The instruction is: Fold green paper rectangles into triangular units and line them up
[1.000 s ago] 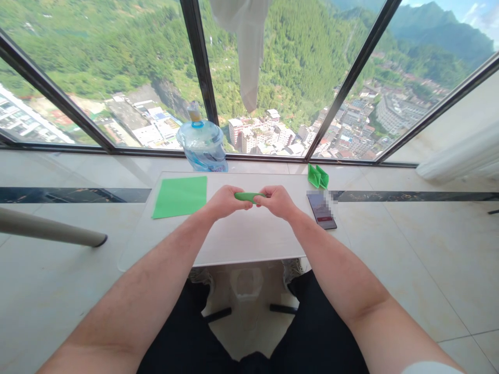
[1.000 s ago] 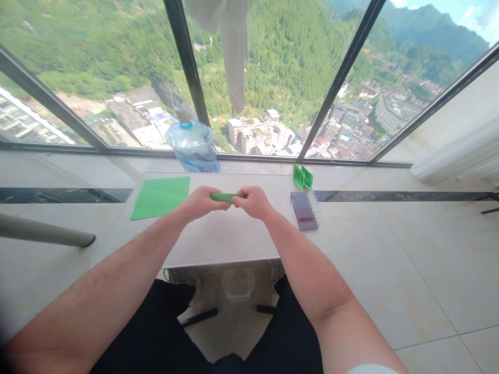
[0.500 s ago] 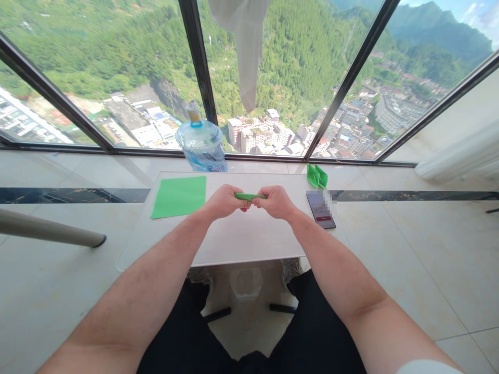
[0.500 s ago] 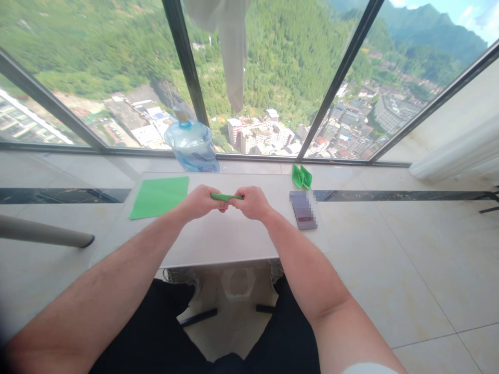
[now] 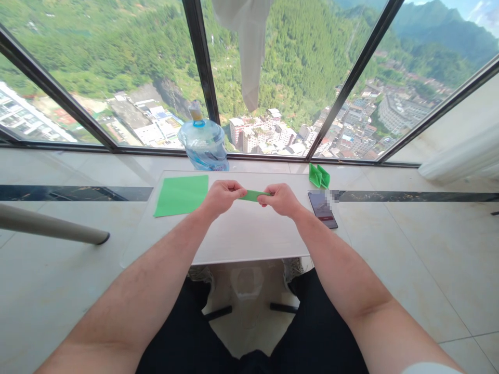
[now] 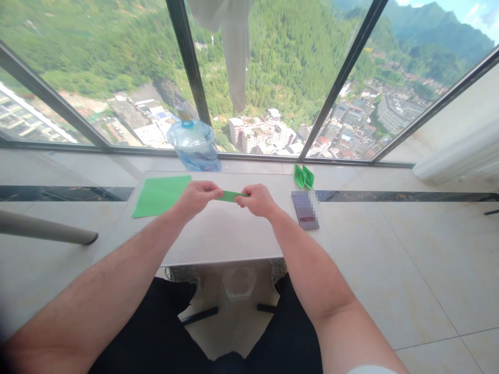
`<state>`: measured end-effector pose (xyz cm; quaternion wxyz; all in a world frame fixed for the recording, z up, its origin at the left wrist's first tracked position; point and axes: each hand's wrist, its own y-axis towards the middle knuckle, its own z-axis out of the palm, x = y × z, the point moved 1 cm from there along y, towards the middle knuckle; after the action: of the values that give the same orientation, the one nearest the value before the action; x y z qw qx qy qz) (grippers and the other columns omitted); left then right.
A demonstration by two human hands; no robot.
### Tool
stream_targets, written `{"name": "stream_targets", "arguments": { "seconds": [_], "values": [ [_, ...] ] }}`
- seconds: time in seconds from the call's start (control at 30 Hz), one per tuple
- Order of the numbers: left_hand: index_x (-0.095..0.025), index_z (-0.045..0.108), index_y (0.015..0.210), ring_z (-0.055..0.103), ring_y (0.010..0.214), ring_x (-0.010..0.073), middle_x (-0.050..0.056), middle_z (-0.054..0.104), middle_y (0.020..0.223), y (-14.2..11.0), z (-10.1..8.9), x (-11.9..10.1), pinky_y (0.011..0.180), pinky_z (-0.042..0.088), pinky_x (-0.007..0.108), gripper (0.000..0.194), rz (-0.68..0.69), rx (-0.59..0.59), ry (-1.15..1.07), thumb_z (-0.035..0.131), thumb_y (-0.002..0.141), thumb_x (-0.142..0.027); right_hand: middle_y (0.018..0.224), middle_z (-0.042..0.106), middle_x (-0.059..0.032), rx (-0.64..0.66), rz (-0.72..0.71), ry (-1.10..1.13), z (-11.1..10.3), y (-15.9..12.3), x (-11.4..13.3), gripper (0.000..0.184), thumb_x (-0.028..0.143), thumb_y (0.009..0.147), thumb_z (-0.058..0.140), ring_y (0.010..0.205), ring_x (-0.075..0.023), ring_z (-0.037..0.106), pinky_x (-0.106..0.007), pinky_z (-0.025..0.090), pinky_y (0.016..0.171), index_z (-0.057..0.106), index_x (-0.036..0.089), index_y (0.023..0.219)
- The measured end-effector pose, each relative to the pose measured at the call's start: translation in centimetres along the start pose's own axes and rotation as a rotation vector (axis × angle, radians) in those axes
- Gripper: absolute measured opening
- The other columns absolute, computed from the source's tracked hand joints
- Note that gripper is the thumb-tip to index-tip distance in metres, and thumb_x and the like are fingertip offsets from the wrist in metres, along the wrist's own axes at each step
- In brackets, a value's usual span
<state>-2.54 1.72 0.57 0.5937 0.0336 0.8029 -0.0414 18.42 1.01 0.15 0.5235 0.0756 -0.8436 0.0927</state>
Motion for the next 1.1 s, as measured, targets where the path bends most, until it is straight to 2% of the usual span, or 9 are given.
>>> {"name": "stream_targets", "arguments": {
  "seconds": [0.1, 0.17, 0.3, 0.4, 0.5, 0.63, 0.8, 0.93, 1.1],
  "values": [
    [-0.016, 0.070, 0.062, 0.050, 0.051, 0.0116, -0.001, 0.057, 0.051, 0.3, 0.1, 0.3, 0.050, 0.035, 0.025, 0.024, -0.059, 0.047, -0.045, 0.077, 0.063, -0.039, 0.060, 0.069, -0.0022, 0.061, 0.036, 0.037, 0.1, 0.1, -0.4, 0.021, 0.035, 0.073, 0.069, 0.052, -0.0105, 0.050, -0.024, 0.034, 0.048, 0.073, 0.015, 0.067],
    [-0.015, 0.069, 0.065, 0.061, 0.056, 0.0154, 0.003, 0.064, 0.056, 0.5, 0.2, 0.6, 0.056, 0.045, 0.026, 0.026, -0.161, 0.068, -0.104, 0.079, 0.062, -0.039, 0.067, 0.071, -0.0033, 0.047, 0.017, 0.039, 0.1, 0.2, -0.9, 0.024, 0.036, 0.074, 0.071, 0.059, -0.0129, 0.057, -0.024, 0.041, 0.053, 0.077, 0.015, 0.084],
    [-0.015, 0.068, 0.076, 0.066, 0.055, 0.0155, 0.003, 0.068, 0.064, 0.7, 0.3, 1.0, 0.060, 0.053, 0.028, 0.032, -0.341, 0.021, -0.226, 0.083, 0.063, -0.040, 0.096, 0.075, -0.0043, -0.105, -0.104, -0.041, -0.1, 0.6, -1.9, 0.068, 0.037, 0.065, 0.083, 0.076, -0.0156, 0.064, -0.029, 0.052, 0.073, 0.067, 0.021, 0.129],
    [-0.015, 0.071, 0.091, 0.067, 0.056, 0.0140, 0.004, 0.072, 0.074, 0.7, 0.2, 0.9, 0.062, 0.055, 0.027, 0.040, -0.368, 0.032, -0.311, 0.085, 0.065, -0.042, 0.096, 0.075, -0.0040, -0.144, -0.147, -0.164, 0.1, 0.7, -2.1, 0.052, 0.034, 0.069, 0.080, 0.084, -0.0175, 0.066, -0.031, 0.051, 0.081, 0.073, 0.021, 0.119],
    [-0.015, 0.070, 0.100, 0.069, 0.062, 0.0155, 0.006, 0.074, 0.079, 0.7, 0.1, 0.7, 0.067, 0.057, 0.029, 0.046, -0.345, 0.073, -0.359, 0.086, 0.066, -0.041, 0.085, 0.076, -0.0029, -0.170, -0.130, -0.204, 0.3, 0.7, -2.0, 0.033, 0.035, 0.077, 0.073, 0.079, -0.0176, 0.066, -0.030, 0.050, 0.077, 0.078, 0.019, 0.104],
    [-0.012, 0.071, 0.103, 0.071, 0.068, 0.0179, 0.006, 0.073, 0.073, 0.6, 0.2, 0.8, 0.068, 0.055, 0.029, 0.045, -0.266, 0.038, -0.312, 0.086, 0.063, -0.028, 0.073, 0.073, -0.0014, -0.180, -0.072, -0.166, 0.5, 0.6, -1.7, 0.030, 0.040, 0.081, 0.067, 0.069, -0.0160, 0.064, -0.027, 0.048, 0.066, 0.078, 0.019, 0.099],
    [-0.013, 0.072, 0.096, 0.070, 0.066, 0.0176, 0.004, 0.072, 0.071, 0.7, 1.1, 0.9, 0.061, 0.053, 0.027, 0.032, -0.191, -0.071, -0.208, 0.072, 0.065, -0.018, 0.068, 0.072, -0.0008, -0.174, -0.018, -0.147, 0.7, 0.4, -1.6, 0.025, 0.039, 0.082, 0.065, 0.063, -0.0144, 0.063, -0.024, 0.044, 0.058, 0.078, 0.019, 0.091],
    [-0.014, 0.073, 0.090, 0.069, 0.064, 0.0167, 0.003, 0.071, 0.070, 0.6, 1.6, 0.8, 0.063, 0.055, 0.028, 0.025, -0.168, -0.099, -0.143, 0.069, 0.066, -0.018, 0.065, 0.072, -0.0012, -0.185, 0.009, -0.171, 0.8, 0.4, -1.4, 0.026, 0.039, 0.085, 0.062, 0.060, -0.0137, 0.063, -0.023, 0.043, 0.056, 0.075, 0.018, 0.077],
    [-0.015, 0.075, 0.091, 0.067, 0.060, 0.0163, 0.001, 0.069, 0.064, 0.5, 1.8, 0.9, 0.059, 0.053, 0.026, 0.025, -0.153, -0.142, -0.085, 0.072, 0.067, -0.022, 0.062, 0.071, 0.0000, -0.162, 0.020, -0.198, 1.1, 0.4, -1.0, 0.024, 0.038, 0.085, 0.062, 0.059, -0.0131, 0.062, -0.023, 0.043, 0.057, 0.075, 0.019, 0.076]
  ]
}}
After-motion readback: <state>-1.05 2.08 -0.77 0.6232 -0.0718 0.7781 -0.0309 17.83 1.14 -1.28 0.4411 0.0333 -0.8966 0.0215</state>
